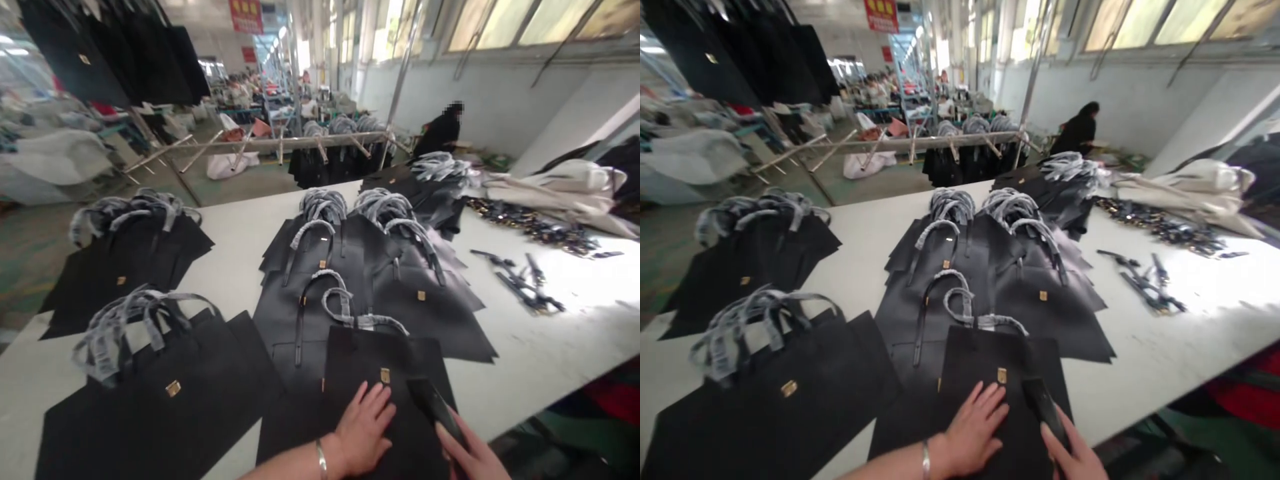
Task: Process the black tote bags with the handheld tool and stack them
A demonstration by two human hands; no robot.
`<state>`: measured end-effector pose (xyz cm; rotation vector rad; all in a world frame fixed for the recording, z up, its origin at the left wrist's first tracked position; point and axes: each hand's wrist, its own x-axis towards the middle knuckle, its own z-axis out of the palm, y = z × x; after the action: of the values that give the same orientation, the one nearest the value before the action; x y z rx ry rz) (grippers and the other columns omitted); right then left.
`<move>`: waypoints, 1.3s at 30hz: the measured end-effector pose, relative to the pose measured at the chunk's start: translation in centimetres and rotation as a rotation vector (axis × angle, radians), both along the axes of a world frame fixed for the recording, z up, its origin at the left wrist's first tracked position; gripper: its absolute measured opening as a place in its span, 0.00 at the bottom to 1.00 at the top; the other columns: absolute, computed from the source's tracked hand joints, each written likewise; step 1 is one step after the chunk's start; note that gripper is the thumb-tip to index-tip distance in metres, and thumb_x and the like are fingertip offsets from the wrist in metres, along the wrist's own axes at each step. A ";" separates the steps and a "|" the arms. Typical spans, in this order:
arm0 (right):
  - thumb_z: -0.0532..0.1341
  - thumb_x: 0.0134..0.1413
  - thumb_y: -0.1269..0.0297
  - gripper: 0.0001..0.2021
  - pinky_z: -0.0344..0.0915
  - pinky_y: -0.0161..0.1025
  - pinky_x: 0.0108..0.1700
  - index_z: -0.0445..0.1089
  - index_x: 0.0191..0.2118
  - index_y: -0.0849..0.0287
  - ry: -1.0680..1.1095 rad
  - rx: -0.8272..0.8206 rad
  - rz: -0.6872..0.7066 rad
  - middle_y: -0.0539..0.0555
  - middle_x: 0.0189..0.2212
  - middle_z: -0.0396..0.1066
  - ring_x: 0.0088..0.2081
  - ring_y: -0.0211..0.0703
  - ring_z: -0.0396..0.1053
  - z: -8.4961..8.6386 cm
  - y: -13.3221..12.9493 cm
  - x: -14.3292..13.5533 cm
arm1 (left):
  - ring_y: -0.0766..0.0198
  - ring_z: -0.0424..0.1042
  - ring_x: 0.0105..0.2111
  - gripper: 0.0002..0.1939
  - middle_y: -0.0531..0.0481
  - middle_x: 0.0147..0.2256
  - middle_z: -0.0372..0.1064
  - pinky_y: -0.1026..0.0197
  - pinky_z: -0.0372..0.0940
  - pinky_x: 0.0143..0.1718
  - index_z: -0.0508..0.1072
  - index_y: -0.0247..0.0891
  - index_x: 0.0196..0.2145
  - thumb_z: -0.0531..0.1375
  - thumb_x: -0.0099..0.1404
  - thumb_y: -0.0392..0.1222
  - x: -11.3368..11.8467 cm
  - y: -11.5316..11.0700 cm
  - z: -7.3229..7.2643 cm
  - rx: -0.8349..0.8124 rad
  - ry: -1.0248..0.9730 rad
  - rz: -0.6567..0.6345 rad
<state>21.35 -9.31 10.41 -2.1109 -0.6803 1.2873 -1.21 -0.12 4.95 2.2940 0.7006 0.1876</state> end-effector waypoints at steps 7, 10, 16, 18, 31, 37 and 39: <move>0.59 0.46 0.41 0.40 0.60 0.37 0.18 0.60 0.61 0.61 0.015 -0.044 -0.039 0.44 0.15 0.64 0.14 0.42 0.64 -2.5 6.5 0.5 | 0.50 0.35 0.70 0.33 0.46 0.71 0.31 0.44 0.34 0.69 0.46 0.42 0.70 0.48 0.74 0.55 -0.5 -0.1 -2.0 0.197 0.121 -0.129; 0.59 0.47 0.41 0.38 0.62 0.37 0.19 0.61 0.60 0.60 0.030 -0.027 -0.044 0.44 0.16 0.65 0.15 0.41 0.65 -2.5 7.2 0.4 | 0.48 0.36 0.70 0.34 0.45 0.71 0.31 0.43 0.35 0.68 0.45 0.43 0.70 0.50 0.73 0.55 -0.5 -0.5 -2.2 0.245 0.122 -0.117; 0.58 0.48 0.41 0.38 0.60 0.37 0.18 0.59 0.61 0.59 0.075 -0.042 -0.047 0.44 0.16 0.64 0.15 0.41 0.64 -2.8 6.4 0.5 | 0.49 0.35 0.70 0.32 0.45 0.71 0.31 0.43 0.36 0.68 0.47 0.43 0.70 0.48 0.74 0.56 -0.7 -0.7 -2.0 0.195 0.105 -0.138; 0.59 0.48 0.42 0.36 0.60 0.37 0.18 0.61 0.60 0.59 0.061 -0.056 -0.036 0.44 0.16 0.64 0.14 0.41 0.64 -2.6 6.9 0.7 | 0.49 0.34 0.70 0.32 0.45 0.71 0.31 0.42 0.35 0.68 0.47 0.43 0.70 0.48 0.74 0.55 -0.7 -0.7 -2.2 0.182 0.101 -0.136; 0.57 0.50 0.41 0.38 0.64 0.40 0.21 0.60 0.62 0.61 -0.082 -0.071 0.093 0.45 0.17 0.67 0.16 0.44 0.68 -2.1 6.6 1.5 | 0.48 0.36 0.70 0.33 0.46 0.71 0.33 0.42 0.34 0.68 0.51 0.44 0.69 0.54 0.70 0.53 0.0 -1.5 -3.8 0.200 0.134 -0.071; 0.55 0.54 0.40 0.37 0.66 0.39 0.29 0.56 0.66 0.52 -0.199 0.008 0.084 0.43 0.18 0.68 0.22 0.44 0.71 -0.9 8.2 0.4 | 0.48 0.36 0.70 0.32 0.44 0.71 0.35 0.41 0.35 0.68 0.50 0.42 0.69 0.50 0.72 0.55 0.0 -2.1 -2.7 0.172 0.132 -0.053; 0.55 0.54 0.39 0.37 0.66 0.38 0.30 0.55 0.67 0.51 -0.208 0.010 0.127 0.43 0.16 0.67 0.22 0.44 0.71 0.2 8.0 -0.7 | 0.47 0.36 0.70 0.32 0.42 0.71 0.35 0.40 0.35 0.67 0.50 0.40 0.69 0.47 0.73 0.56 0.1 -2.5 -2.0 0.148 0.125 -0.038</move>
<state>20.65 -1.34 10.57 -2.2443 -0.9204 1.1356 -1.15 -2.66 2.94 2.4756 0.7263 0.0810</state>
